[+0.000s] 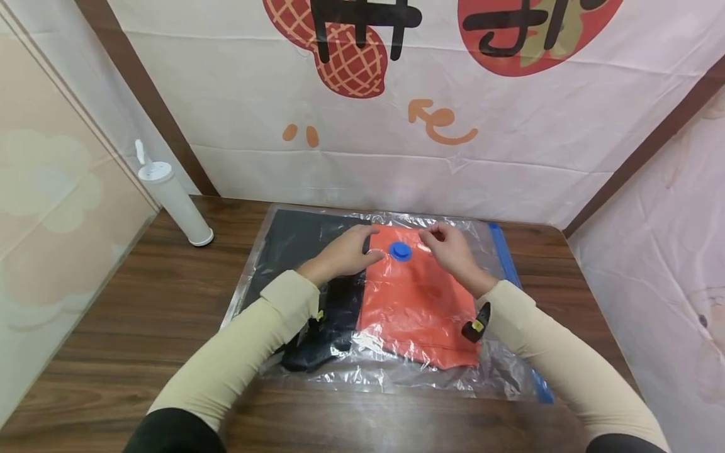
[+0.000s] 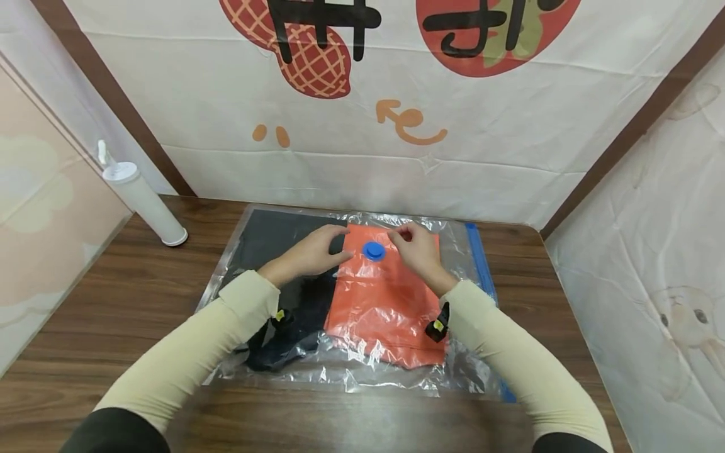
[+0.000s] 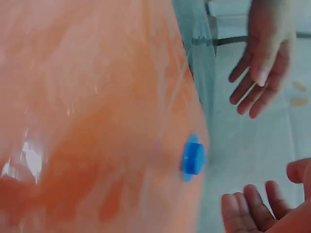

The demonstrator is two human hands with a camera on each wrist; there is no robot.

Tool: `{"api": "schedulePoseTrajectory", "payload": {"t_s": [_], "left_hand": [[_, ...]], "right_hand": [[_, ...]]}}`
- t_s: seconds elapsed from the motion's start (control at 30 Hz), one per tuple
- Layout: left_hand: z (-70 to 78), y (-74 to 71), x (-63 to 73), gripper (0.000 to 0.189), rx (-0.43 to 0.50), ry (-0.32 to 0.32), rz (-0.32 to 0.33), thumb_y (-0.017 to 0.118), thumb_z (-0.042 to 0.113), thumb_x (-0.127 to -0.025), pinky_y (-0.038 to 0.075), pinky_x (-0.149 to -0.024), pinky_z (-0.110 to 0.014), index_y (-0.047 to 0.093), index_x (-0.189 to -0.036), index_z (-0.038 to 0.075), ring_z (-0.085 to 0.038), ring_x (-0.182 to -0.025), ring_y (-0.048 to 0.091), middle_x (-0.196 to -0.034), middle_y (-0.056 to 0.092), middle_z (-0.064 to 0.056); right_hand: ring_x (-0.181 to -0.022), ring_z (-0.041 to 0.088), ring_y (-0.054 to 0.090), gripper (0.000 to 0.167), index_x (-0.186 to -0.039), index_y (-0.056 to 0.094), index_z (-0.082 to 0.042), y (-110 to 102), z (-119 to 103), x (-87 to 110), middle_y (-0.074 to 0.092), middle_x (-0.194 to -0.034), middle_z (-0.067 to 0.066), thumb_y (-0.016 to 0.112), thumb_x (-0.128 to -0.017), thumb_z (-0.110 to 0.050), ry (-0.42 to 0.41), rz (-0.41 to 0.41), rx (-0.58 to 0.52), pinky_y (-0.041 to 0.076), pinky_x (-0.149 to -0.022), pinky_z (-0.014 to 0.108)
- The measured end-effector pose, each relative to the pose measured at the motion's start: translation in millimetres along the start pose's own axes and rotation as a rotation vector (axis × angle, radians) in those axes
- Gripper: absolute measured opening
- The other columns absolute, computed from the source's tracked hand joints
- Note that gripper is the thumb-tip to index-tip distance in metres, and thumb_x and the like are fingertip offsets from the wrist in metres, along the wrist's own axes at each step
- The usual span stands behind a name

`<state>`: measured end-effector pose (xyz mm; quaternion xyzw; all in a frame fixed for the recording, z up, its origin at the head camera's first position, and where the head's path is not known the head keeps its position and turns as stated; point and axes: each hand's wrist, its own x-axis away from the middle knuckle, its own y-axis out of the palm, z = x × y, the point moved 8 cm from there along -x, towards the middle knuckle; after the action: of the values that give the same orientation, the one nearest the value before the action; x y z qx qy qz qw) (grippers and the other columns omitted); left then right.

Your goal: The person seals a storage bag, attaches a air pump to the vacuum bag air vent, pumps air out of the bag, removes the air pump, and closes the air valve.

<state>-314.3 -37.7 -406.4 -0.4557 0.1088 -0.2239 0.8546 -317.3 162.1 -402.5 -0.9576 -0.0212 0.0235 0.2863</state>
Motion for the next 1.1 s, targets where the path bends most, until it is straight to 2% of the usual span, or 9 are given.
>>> {"api": "schedulePoseTrajectory", "payload": {"t_s": [0.13, 0.23, 0.3, 0.43, 0.5, 0.6, 0.67, 0.77, 1.1], "left_hand": [[-5.6, 12.6, -12.1, 0.062, -0.010, 0.000, 0.012, 0.067, 0.029, -0.099, 0.034, -0.116, -0.050, 0.046, -0.148, -0.002, -0.037, -0.140, 0.043, -0.151, 0.046, -0.023], [-11.2, 21.1, -19.1, 0.063, -0.058, -0.028, 0.028, 0.066, 0.034, -0.099, 0.019, -0.121, -0.057, 0.047, -0.151, 0.005, -0.042, -0.149, 0.027, -0.159, 0.037, -0.021], [-15.0, 28.7, -21.6, 0.064, -0.088, -0.058, 0.006, 0.063, 0.039, -0.100, 0.007, -0.121, -0.063, 0.044, -0.155, 0.012, -0.045, -0.153, 0.014, -0.164, 0.027, -0.019], [-25.4, 46.8, -22.2, 0.065, -0.113, -0.117, -0.111, 0.054, 0.045, -0.104, -0.008, -0.117, -0.069, 0.033, -0.161, 0.022, -0.041, -0.155, -0.002, -0.170, 0.009, -0.014], [-30.6, 53.8, -20.1, 0.066, -0.140, -0.123, -0.170, 0.049, 0.047, -0.106, -0.011, -0.115, -0.069, 0.026, -0.163, 0.025, -0.038, -0.155, -0.006, -0.171, 0.003, -0.012], [-41.5, 64.9, -17.8, 0.066, -0.187, -0.135, -0.226, 0.040, 0.050, -0.108, -0.017, -0.114, -0.067, 0.015, -0.165, 0.028, -0.032, -0.155, -0.014, -0.171, -0.006, -0.008], [-46.3, 71.7, -17.5, 0.065, -0.227, -0.140, -0.242, 0.032, 0.053, -0.109, -0.019, -0.114, -0.066, 0.008, -0.165, 0.031, -0.029, -0.154, -0.017, -0.170, -0.011, -0.005], [-52.1, 80.4, -20.0, 0.064, -0.252, -0.154, -0.254, 0.026, 0.054, -0.109, -0.023, -0.112, -0.064, 0.002, -0.164, 0.032, -0.026, -0.153, -0.022, -0.169, -0.017, -0.002], [-56.8, 86.8, -26.7, 0.065, -0.239, -0.170, -0.271, 0.028, 0.055, -0.108, -0.026, -0.110, -0.064, -0.003, -0.163, 0.037, -0.025, -0.151, -0.027, -0.168, -0.021, 0.002]], "right_hand": [[-0.103, 0.033, 0.063, 0.028, -0.116, 0.063, 0.008, 13.6, 15.2, -13.3, 0.064, -0.112, 0.025, 0.060, -0.104, -0.017, 0.087, 0.037, -0.287, 0.055, -0.093, 0.046], [-0.101, 0.028, 0.066, 0.027, -0.120, 0.060, 0.010, 28.9, 26.6, -23.0, 0.064, -0.114, 0.025, 0.060, -0.103, -0.011, 0.113, 0.027, -0.453, 0.055, -0.095, 0.045], [-0.094, 0.023, 0.068, 0.028, -0.122, 0.060, 0.012, 39.0, 34.4, -27.8, 0.065, -0.111, 0.021, 0.060, -0.102, -0.008, 0.123, 0.014, -0.508, 0.057, -0.092, 0.040], [-0.083, 0.011, 0.063, 0.027, -0.120, 0.064, 0.009, 54.3, 48.9, -29.7, 0.066, -0.100, 0.011, 0.066, -0.099, -0.008, 0.127, 0.002, -0.415, 0.056, -0.077, 0.023], [-0.085, 0.012, 0.061, 0.028, -0.121, 0.065, 0.007, 58.4, 52.6, -28.7, 0.066, -0.102, 0.010, 0.067, -0.099, -0.010, 0.111, -0.007, -0.333, 0.052, -0.073, 0.019], [-0.094, 0.016, 0.059, 0.032, -0.125, 0.064, 0.002, 62.2, 53.3, -27.5, 0.065, -0.110, 0.012, 0.070, -0.098, -0.015, 0.092, -0.049, -0.254, 0.050, -0.077, 0.021], [-0.096, 0.019, 0.057, 0.037, -0.128, 0.064, 0.000, 63.0, 54.1, -27.9, 0.063, -0.112, 0.013, 0.072, -0.097, -0.018, 0.087, -0.082, -0.221, 0.049, -0.078, 0.022], [-0.091, 0.018, 0.054, 0.039, -0.127, 0.065, -0.002, 62.8, 54.0, -28.6, 0.063, -0.106, 0.010, 0.076, -0.095, -0.021, 0.072, -0.112, -0.170, 0.046, -0.077, 0.025], [-0.081, 0.018, 0.050, 0.034, -0.117, 0.068, -0.002, 62.1, 59.9, -33.6, 0.056, -0.089, 0.005, 0.078, -0.093, -0.024, 0.046, -0.105, -0.028, 0.041, -0.070, 0.026]]}}
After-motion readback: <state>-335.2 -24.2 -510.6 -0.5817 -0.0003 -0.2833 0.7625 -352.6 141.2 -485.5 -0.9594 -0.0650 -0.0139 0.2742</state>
